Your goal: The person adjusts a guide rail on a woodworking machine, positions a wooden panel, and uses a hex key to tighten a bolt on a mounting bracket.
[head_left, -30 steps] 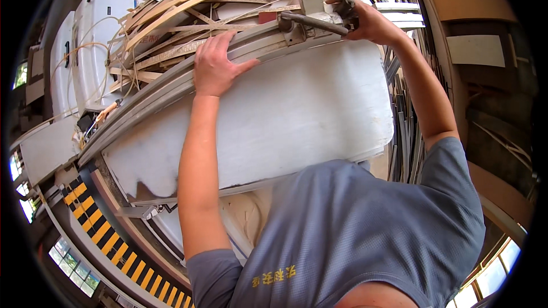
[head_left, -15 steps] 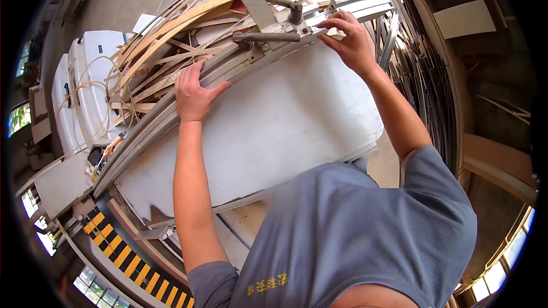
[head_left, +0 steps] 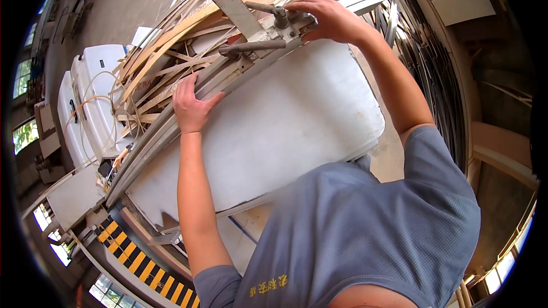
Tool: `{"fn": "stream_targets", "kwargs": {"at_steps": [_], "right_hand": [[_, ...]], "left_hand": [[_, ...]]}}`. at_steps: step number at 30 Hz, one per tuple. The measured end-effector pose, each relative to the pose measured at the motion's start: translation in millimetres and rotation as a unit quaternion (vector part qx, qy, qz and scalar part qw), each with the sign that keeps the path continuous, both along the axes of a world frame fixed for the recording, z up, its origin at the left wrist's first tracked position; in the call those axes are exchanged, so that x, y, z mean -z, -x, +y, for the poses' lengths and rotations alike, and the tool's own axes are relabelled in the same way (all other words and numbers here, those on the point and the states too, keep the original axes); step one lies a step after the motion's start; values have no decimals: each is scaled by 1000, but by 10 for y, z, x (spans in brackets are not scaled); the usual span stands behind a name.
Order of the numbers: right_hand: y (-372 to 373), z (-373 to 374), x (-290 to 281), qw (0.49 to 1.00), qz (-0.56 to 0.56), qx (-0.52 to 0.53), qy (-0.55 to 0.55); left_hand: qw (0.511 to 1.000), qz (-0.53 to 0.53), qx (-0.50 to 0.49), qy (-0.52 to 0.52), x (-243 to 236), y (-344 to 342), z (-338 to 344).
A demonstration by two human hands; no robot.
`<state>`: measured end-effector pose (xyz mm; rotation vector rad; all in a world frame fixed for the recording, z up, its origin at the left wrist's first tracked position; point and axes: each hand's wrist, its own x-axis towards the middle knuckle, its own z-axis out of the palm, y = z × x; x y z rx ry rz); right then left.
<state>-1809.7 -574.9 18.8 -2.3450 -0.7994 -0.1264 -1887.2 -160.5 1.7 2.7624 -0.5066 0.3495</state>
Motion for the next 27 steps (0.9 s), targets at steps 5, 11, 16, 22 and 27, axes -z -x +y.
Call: {"fn": "stream_targets", "kwargs": {"at_steps": [5,11,16,22,27], "right_hand": [[-179,-6,-132,993,106,-57,0],[-222,8,-68,988,133,-70,-23],[-164,109,-132,994,81,-46,52],[-146,120,-177,994,74,-31,76],[-129,126,-248,989,86,-21,122]], "left_hand": [[1000,8,-3,3,-13,-9,-2],[1000,-5,5,1,10,-28,6],[1000,3,0,2,4,-20,8],[1000,6,0,-4,13,-28,21],[1000,12,-2,-6,-17,-20,-14]]}}
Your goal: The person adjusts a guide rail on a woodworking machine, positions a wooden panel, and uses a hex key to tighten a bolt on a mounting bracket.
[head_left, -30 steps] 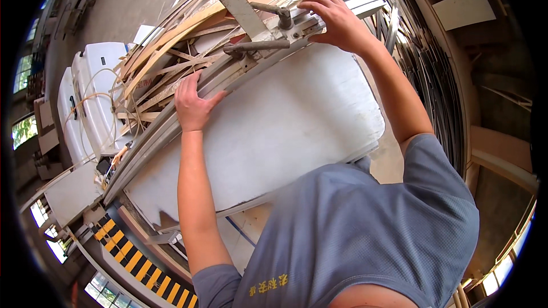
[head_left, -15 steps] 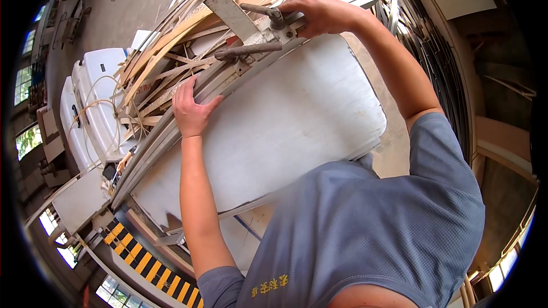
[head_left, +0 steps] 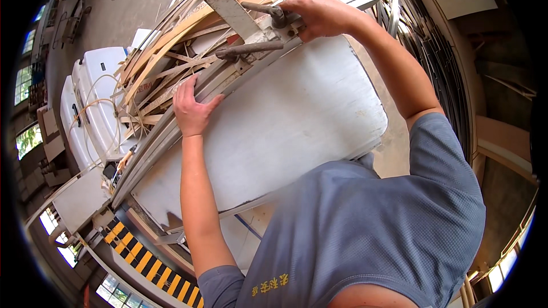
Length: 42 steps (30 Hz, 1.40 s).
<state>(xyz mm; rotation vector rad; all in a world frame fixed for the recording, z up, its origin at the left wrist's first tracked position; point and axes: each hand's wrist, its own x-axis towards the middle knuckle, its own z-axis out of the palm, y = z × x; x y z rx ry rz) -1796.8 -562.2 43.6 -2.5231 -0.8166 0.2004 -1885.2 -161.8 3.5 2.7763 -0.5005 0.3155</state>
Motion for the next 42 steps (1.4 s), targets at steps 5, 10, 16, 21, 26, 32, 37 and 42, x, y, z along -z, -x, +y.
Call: {"fn": "stream_targets", "kwargs": {"at_steps": [5,10,16,21,26,32,37,42], "right_hand": [[19,-12,21,1000,3,2,4],[-88,-17,259,993,28,-46,-105],[-219,-208,457,992,27,-37,-114],[301,1,223,984,-122,-34,-125],[1219,329,249,937,-265,38,-223],[2074,862,570,969,-80,-119,-201],[2740,1358,593,942,-18,-263,-206],[3390,1843,404,934,-27,-301,-189]], "left_hand": [[1000,-18,-4,-8,59,31,-16],[999,-30,5,11,50,79,122],[991,-66,-117,-7,179,300,-159],[987,-11,-149,59,333,2030,-461],[913,27,-396,95,908,4400,-563],[611,319,-697,196,1441,6467,-998],[657,397,-597,234,1701,7233,-1295],[733,217,-532,364,1980,7321,-1298]]}}
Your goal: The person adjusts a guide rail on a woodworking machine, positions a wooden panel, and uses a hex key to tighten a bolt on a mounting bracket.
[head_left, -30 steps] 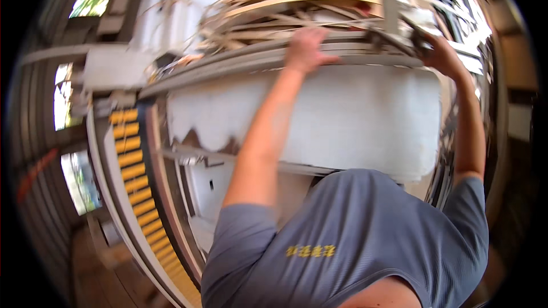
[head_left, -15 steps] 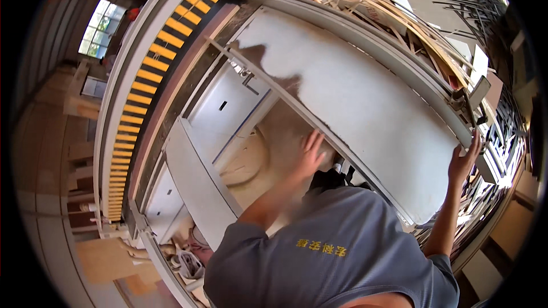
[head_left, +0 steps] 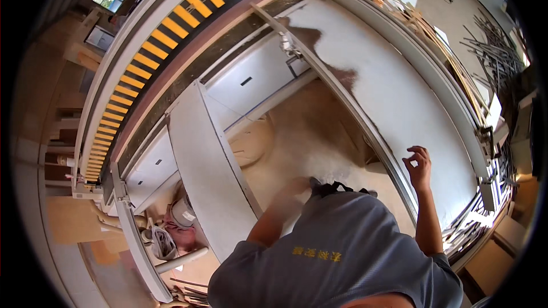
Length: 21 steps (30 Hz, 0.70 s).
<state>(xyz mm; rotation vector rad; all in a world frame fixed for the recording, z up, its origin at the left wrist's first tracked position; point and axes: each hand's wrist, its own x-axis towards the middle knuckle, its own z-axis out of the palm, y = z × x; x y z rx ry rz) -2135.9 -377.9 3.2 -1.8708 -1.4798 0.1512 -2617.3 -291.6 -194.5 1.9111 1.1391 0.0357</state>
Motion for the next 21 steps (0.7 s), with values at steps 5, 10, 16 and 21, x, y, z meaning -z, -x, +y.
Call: {"fn": "stream_targets", "kwargs": {"at_steps": [5,10,16,21], "right_hand": [[678,647,210,999,31,-32,-13],[1060,1110,282,998,17,-58,4],[1597,1998,139,993,71,-95,-13],[1589,3039,194,982,52,-181,-36]], "left_hand": [[999,41,-19,-14,548,510,617],[992,-5,-29,-124,90,834,1315],[962,-73,-154,-212,-374,1214,1588],[960,2,-252,-119,-550,1416,1653]]}}
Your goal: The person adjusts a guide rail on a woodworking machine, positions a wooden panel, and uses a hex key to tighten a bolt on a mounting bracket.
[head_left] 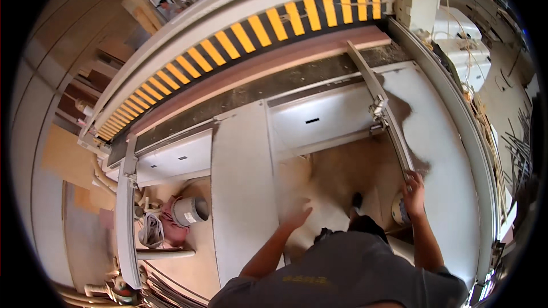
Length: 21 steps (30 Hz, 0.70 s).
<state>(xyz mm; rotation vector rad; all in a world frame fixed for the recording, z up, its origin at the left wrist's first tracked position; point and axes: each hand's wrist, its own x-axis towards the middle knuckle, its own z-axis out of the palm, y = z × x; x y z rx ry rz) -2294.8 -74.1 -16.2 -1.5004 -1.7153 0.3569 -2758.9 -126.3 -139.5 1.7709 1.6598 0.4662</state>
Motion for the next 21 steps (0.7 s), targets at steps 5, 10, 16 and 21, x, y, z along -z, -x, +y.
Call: {"fn": "stream_targets", "kwargs": {"at_steps": [5,10,16,21], "right_hand": [[232,1303,-105,999,-12,-29,-35],[364,2436,-312,994,-12,-64,-84],[454,3444,-225,995,-92,-15,-22],[603,3817,67,988,-146,16,44]], "left_hand": [[996,44,-63,-46,-90,87,151],[990,18,-137,-31,-447,-73,687],[983,40,-169,-57,-670,-110,1386],[988,32,-120,-88,-960,289,2455]]}}
